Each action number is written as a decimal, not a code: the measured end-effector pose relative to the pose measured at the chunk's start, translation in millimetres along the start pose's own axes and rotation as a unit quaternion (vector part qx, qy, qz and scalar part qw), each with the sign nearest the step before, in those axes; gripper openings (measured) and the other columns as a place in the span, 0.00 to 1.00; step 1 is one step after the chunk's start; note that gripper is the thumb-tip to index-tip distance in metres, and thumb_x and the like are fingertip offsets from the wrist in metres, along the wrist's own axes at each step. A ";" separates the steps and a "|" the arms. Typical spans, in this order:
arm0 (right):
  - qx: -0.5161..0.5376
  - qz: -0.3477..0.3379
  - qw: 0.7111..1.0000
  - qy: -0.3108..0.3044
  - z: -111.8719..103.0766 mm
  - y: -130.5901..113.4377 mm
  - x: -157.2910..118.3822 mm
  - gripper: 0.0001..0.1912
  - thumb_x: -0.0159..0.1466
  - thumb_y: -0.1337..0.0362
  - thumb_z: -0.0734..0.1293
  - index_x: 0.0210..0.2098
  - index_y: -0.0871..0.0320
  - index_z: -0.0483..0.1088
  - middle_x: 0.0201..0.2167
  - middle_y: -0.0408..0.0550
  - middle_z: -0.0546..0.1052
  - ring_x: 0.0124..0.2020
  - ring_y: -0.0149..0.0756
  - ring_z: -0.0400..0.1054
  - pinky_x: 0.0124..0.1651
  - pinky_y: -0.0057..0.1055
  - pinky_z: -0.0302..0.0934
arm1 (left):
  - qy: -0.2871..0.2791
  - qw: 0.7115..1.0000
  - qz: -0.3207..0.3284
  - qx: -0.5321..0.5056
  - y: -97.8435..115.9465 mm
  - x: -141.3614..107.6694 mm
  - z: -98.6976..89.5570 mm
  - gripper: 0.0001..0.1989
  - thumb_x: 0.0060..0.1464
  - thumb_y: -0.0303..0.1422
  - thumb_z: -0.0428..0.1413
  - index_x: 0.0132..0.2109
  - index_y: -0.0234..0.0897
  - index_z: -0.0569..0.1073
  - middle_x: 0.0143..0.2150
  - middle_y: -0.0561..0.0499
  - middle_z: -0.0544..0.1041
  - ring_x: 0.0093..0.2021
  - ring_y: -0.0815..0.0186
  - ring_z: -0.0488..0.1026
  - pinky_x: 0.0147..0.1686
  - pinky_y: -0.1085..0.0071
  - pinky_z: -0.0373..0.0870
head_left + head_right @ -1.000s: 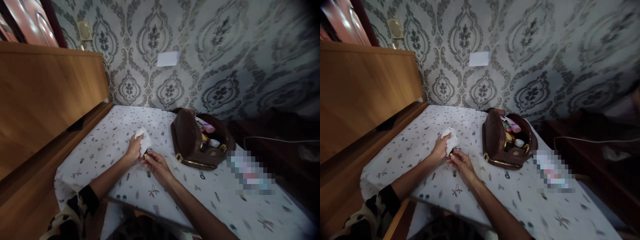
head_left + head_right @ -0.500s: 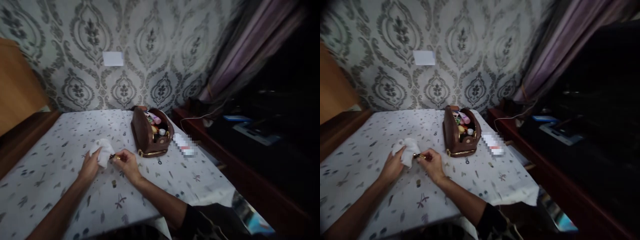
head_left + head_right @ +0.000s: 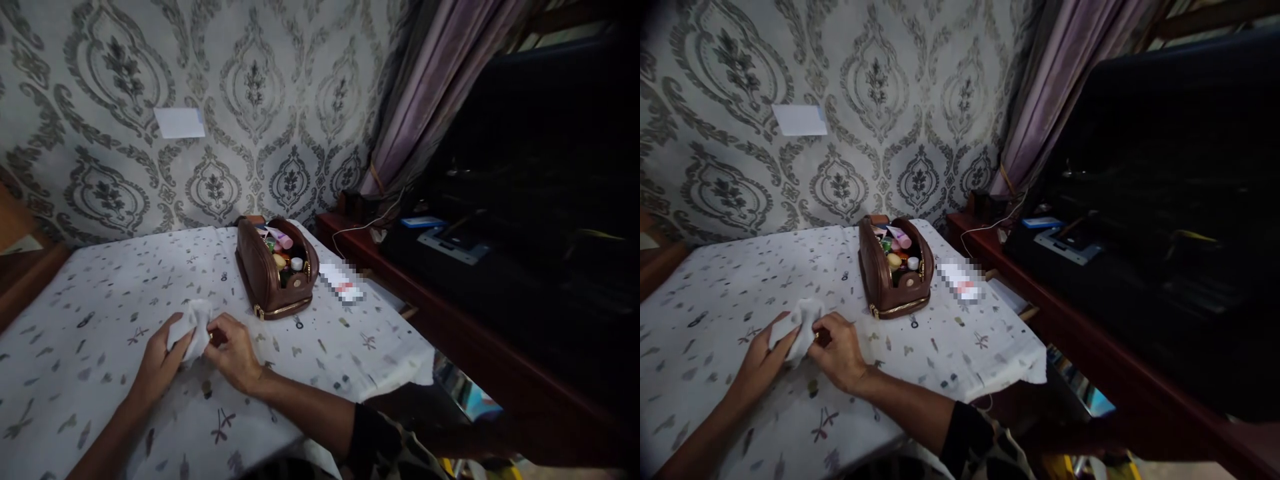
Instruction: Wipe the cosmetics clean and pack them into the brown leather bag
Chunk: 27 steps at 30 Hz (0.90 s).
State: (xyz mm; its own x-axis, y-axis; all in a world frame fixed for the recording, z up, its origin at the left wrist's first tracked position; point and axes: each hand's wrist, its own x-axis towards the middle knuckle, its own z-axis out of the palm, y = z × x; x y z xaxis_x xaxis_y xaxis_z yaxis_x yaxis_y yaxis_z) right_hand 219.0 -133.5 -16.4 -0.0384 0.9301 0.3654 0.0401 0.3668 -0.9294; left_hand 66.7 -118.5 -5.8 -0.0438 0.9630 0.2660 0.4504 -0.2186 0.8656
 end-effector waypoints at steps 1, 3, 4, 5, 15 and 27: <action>0.005 -0.005 1.000 0.002 -0.1 -0.4 0.0 0.02 0.52 0.67 0.67 0.27 0.55 0.68 0.28 0.41 0.67 0.28 0.30 0.62 0.32 0.26 0.60 | -0.013 1.000 0.016 0.016 -0.9 -0.8 0.6 0.19 0.50 0.48 0.57 0.41 0.38 0.75 0.37 0.48 0.80 0.41 0.55 0.76 0.45 0.65 0.72; 0.027 0.000 1.000 0.009 0.7 -0.3 0.8 0.04 0.53 0.64 0.69 0.28 0.55 0.69 0.28 0.41 0.68 0.28 0.30 0.62 0.33 0.27 0.61 | -0.040 0.998 0.034 0.034 -2.8 -1.9 1.3 0.19 0.51 0.48 0.56 0.42 0.38 0.75 0.40 0.47 0.80 0.44 0.54 0.76 0.46 0.65 0.72; 0.048 0.013 0.999 0.013 1.5 0.3 1.7 0.07 0.53 0.61 0.70 0.29 0.55 0.69 0.28 0.41 0.68 0.27 0.30 0.62 0.33 0.27 0.61 | -0.038 0.998 0.033 0.034 -3.6 -2.3 1.7 0.19 0.52 0.48 0.55 0.43 0.38 0.75 0.40 0.47 0.80 0.45 0.53 0.76 0.46 0.65 0.72; 0.078 0.034 0.996 0.017 2.5 1.2 3.0 0.10 0.52 0.59 0.72 0.31 0.55 0.69 0.28 0.40 0.69 0.27 0.30 0.63 0.33 0.27 0.62 | -0.031 0.999 0.027 0.029 -3.9 -2.6 2.1 0.20 0.52 0.48 0.55 0.44 0.38 0.75 0.41 0.47 0.80 0.46 0.53 0.76 0.46 0.65 0.72; 0.316 0.206 0.925 0.043 6.4 14.5 13.7 0.26 0.37 0.52 0.81 0.30 0.57 0.72 0.23 0.40 0.73 0.23 0.29 0.64 0.31 0.29 0.62 | 0.004 0.998 -0.063 -0.024 2.0 -5.4 8.2 0.25 0.52 0.45 0.52 0.56 0.41 0.67 0.45 0.48 0.78 0.34 0.61 0.76 0.33 0.68 0.74; 0.149 0.086 0.985 -0.002 3.8 23.9 7.4 0.08 0.54 0.68 0.67 0.35 0.56 0.76 0.31 0.42 0.76 0.35 0.35 0.68 0.43 0.31 0.62 | -0.040 0.997 0.059 -0.004 -17.7 -6.6 21.6 0.25 0.53 0.44 0.55 0.56 0.42 0.70 0.59 0.43 0.74 0.60 0.53 0.70 0.62 0.57 0.64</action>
State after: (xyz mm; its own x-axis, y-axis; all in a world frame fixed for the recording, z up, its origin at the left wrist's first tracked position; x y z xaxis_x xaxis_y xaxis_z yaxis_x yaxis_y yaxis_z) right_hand 215.9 -117.9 -36.1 -0.0612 0.9777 0.2008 -0.2485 0.1799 -0.9518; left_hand 78.3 -117.6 -32.0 0.0805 0.9395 0.3329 0.4405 -0.3331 0.8337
